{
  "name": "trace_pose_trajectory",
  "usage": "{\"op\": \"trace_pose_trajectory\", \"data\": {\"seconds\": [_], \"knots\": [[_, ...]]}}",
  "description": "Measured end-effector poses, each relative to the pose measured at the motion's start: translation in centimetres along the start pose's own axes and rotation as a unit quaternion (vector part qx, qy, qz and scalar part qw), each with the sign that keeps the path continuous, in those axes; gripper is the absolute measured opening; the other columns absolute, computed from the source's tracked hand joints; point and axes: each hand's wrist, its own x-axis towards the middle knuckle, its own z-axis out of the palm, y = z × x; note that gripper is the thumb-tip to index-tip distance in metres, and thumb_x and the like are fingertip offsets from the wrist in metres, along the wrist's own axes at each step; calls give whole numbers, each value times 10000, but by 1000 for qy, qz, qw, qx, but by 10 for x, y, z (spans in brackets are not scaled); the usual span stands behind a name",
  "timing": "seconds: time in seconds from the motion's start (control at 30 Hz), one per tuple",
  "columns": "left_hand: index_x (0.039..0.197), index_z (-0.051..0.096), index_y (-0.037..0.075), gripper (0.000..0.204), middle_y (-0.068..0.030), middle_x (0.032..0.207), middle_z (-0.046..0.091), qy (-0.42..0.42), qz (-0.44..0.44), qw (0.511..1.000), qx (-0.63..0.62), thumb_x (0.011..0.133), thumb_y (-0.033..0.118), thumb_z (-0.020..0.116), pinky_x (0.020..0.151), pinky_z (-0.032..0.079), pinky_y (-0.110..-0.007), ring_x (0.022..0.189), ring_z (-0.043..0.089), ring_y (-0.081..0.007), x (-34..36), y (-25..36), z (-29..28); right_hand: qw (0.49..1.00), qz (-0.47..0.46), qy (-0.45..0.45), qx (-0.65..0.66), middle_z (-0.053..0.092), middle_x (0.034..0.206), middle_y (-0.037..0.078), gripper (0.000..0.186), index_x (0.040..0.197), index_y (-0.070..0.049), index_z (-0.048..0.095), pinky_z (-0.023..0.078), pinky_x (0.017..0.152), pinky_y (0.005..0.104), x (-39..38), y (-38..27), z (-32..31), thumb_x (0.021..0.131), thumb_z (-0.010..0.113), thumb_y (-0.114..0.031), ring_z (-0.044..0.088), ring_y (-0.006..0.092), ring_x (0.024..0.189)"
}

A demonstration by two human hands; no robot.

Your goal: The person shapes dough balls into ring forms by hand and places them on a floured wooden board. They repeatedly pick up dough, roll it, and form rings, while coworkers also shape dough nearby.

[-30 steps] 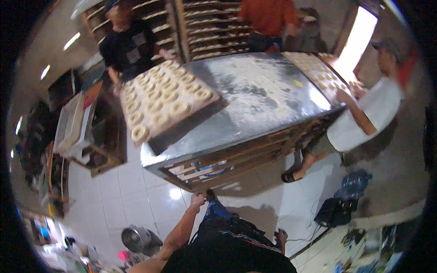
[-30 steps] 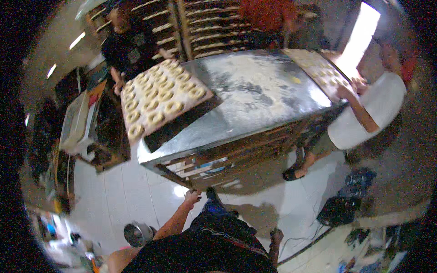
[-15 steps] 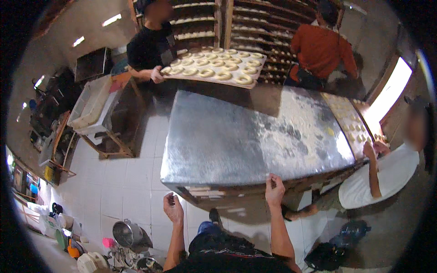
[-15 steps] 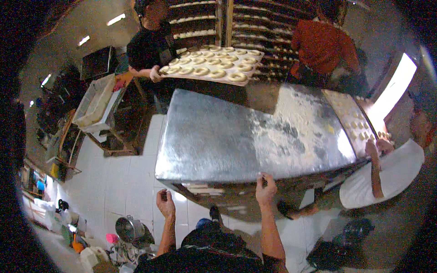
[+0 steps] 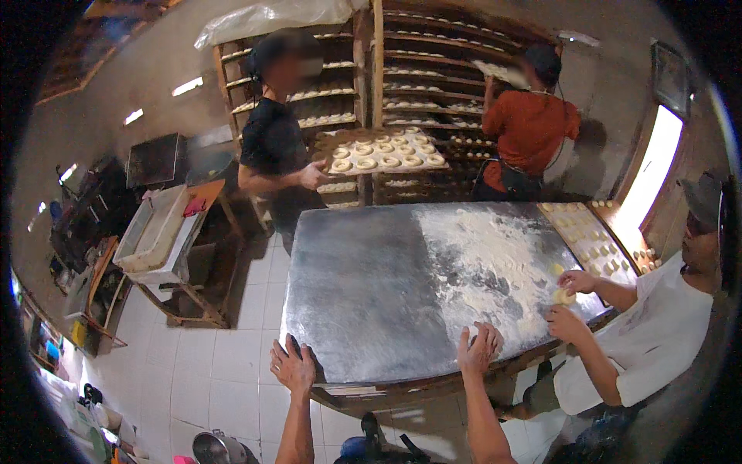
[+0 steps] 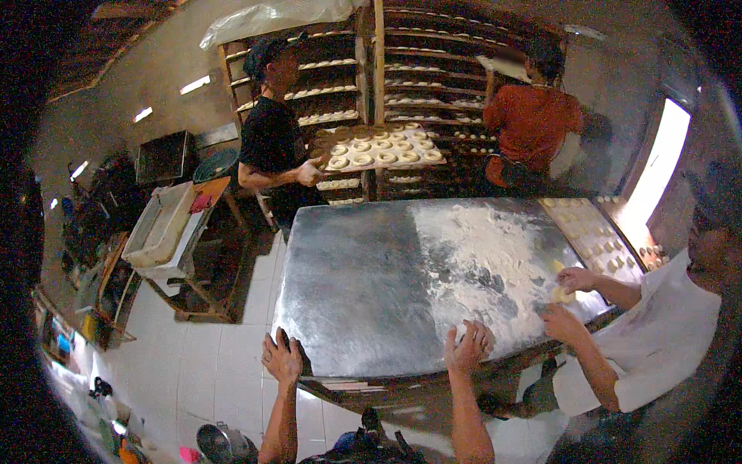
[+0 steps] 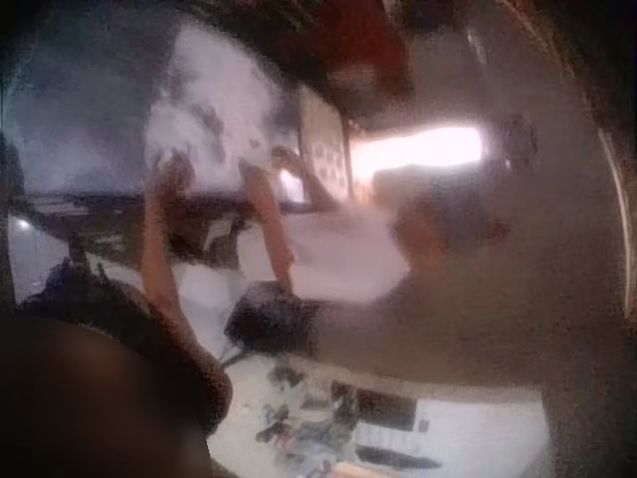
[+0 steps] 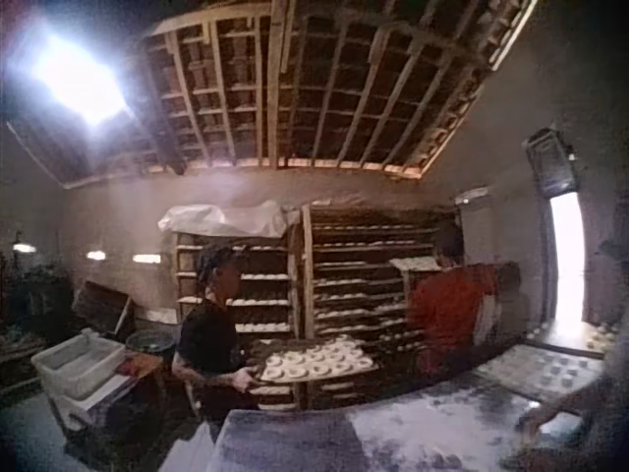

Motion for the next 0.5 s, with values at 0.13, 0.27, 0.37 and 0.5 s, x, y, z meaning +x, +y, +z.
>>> {"op": "trace_pose_trajectory", "data": {"seconds": [0.13,0.27,0.37,0.5], "knots": [[1394,442,178,546,-207,1480,312,14,61,998,18,911,426,499,1082,222,-521,1352,295,-404,-6,-2,-4,999,-10,13,31,545,1164,142,294,1072,-71,603,322,991,480,-3,6,5,857,627,-270,463,338,1146],[1346,498,161,516,-197,1449,362,50,69,996,9,891,403,526,1037,281,-492,1295,368,-384,-10,-3,-6,999,-7,15,40,561,1107,118,278,1013,-97,622,316,989,494,-10,-1,14,824,650,-298,478,319,1118],[1331,512,155,508,-183,1447,370,56,75,996,2,886,399,522,1021,298,-487,1272,392,-365,-12,-2,-9,998,-29,52,-5,565,1090,95,293,999,-95,634,337,962,479,-14,-8,16,819,653,-325,480,306,1089],[1325,514,154,505,-175,1439,380,49,67,996,16,885,403,509,1015,308,-480,1252,412,-346,-14,0,-13,999,-2,46,5,566,1094,96,300,987,-95,640,341,961,473,-16,-13,12,819,652,-343,479,306,1089]]}}
